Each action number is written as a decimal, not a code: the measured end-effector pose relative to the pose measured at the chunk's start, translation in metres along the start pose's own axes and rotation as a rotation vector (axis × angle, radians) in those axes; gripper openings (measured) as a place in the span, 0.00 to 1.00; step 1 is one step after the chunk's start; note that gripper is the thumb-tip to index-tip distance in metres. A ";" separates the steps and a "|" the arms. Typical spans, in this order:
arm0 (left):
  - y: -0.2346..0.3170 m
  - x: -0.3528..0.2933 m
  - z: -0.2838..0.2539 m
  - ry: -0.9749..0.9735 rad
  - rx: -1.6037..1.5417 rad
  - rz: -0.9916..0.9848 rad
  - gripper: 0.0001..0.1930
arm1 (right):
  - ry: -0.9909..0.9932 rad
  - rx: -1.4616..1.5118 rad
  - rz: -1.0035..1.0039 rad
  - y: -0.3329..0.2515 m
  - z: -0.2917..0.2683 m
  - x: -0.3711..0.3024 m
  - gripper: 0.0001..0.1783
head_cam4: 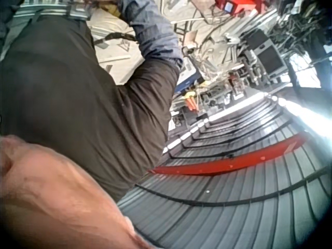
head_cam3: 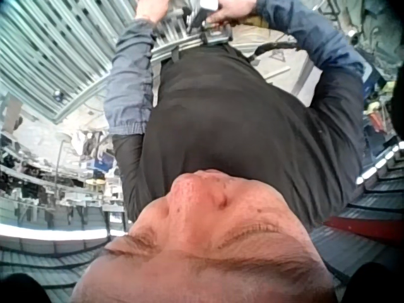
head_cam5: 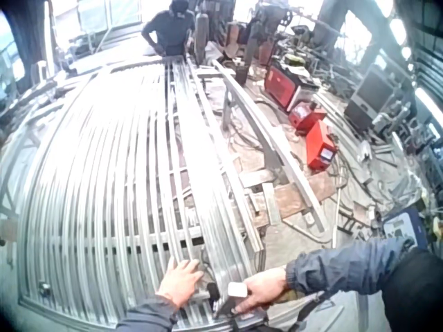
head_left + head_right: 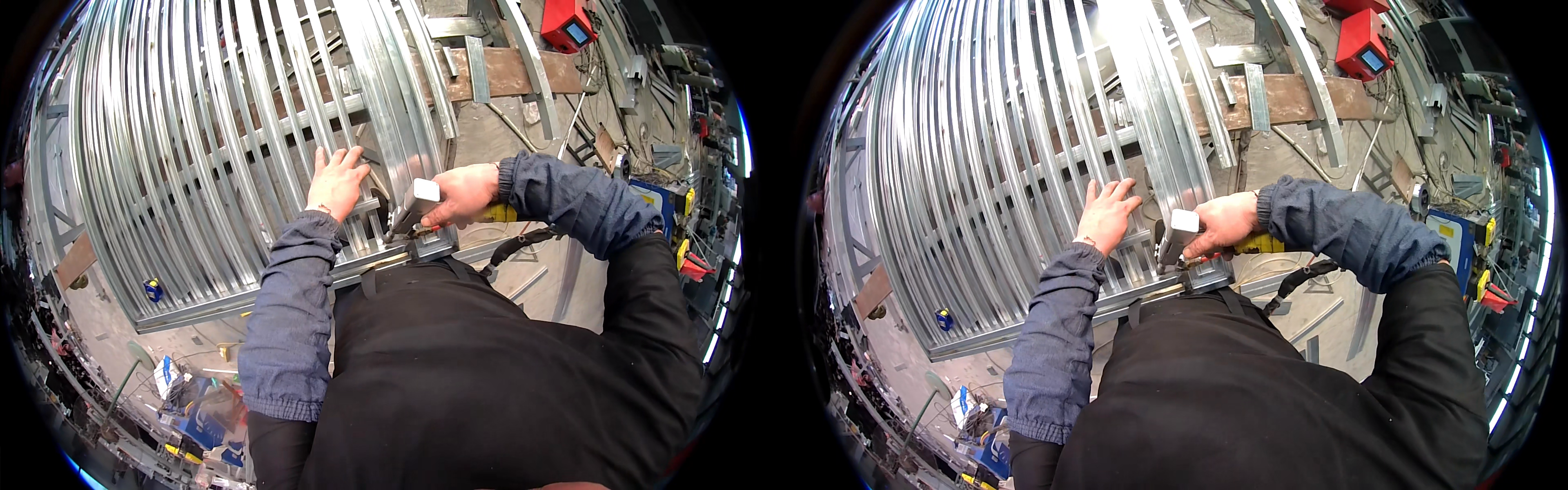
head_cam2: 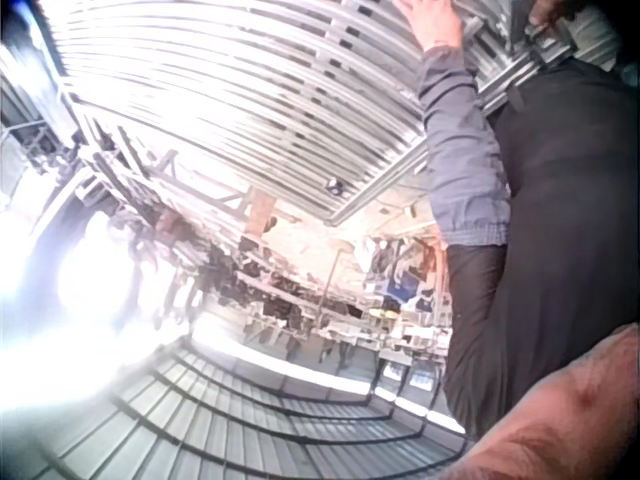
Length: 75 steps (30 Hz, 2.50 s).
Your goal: The person uses a pneumatic rivet gun to fasten metal bars to a large metal frame. They repeatedly position the tool and fire it at multiple points along the frame's edge, then flip the frame to continue working on the opposite side.
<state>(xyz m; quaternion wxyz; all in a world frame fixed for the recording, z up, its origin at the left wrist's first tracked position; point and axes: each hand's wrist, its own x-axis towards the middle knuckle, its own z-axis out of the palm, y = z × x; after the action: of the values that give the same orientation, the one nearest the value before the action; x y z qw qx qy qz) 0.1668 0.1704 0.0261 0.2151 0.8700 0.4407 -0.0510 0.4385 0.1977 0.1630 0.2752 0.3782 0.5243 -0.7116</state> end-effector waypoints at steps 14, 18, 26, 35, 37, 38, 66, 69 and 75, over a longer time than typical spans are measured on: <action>0.002 0.000 0.001 0.014 -0.027 -0.043 0.23 | -0.039 0.121 -0.013 0.007 -0.007 0.020 0.23; 0.002 -0.001 0.000 0.029 -0.048 -0.038 0.21 | -0.043 0.114 -0.003 0.008 -0.007 0.025 0.23; 0.002 -0.001 -0.001 0.024 -0.065 -0.051 0.21 | -0.060 0.063 0.023 0.009 -0.008 0.030 0.24; 0.001 -0.004 0.002 0.056 -0.034 -0.032 0.22 | -0.038 -0.090 0.026 -0.011 -0.006 0.020 0.27; 0.001 -0.005 0.002 0.060 -0.013 -0.020 0.22 | -0.023 -0.103 0.032 -0.012 -0.004 0.020 0.26; 0.001 -0.005 0.003 0.062 -0.015 -0.019 0.22 | -0.022 -0.107 0.028 -0.013 -0.004 0.019 0.26; 0.005 -0.002 -0.006 -0.033 0.002 -0.040 0.30 | 0.149 -0.007 -0.046 0.005 0.014 -0.048 0.24; -0.002 -0.014 0.002 0.077 -0.032 -0.010 0.29 | 0.243 0.124 -0.079 0.018 0.030 -0.077 0.23; -0.002 -0.050 0.000 0.174 -0.107 0.064 0.16 | 0.435 0.475 -0.102 0.046 0.088 -0.113 0.29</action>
<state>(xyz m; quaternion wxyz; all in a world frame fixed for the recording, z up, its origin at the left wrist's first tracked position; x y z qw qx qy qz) 0.1346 0.1340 0.0390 0.2238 0.8720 0.4318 0.0553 0.5159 0.0995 0.2459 0.0248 0.5484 0.4084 -0.7293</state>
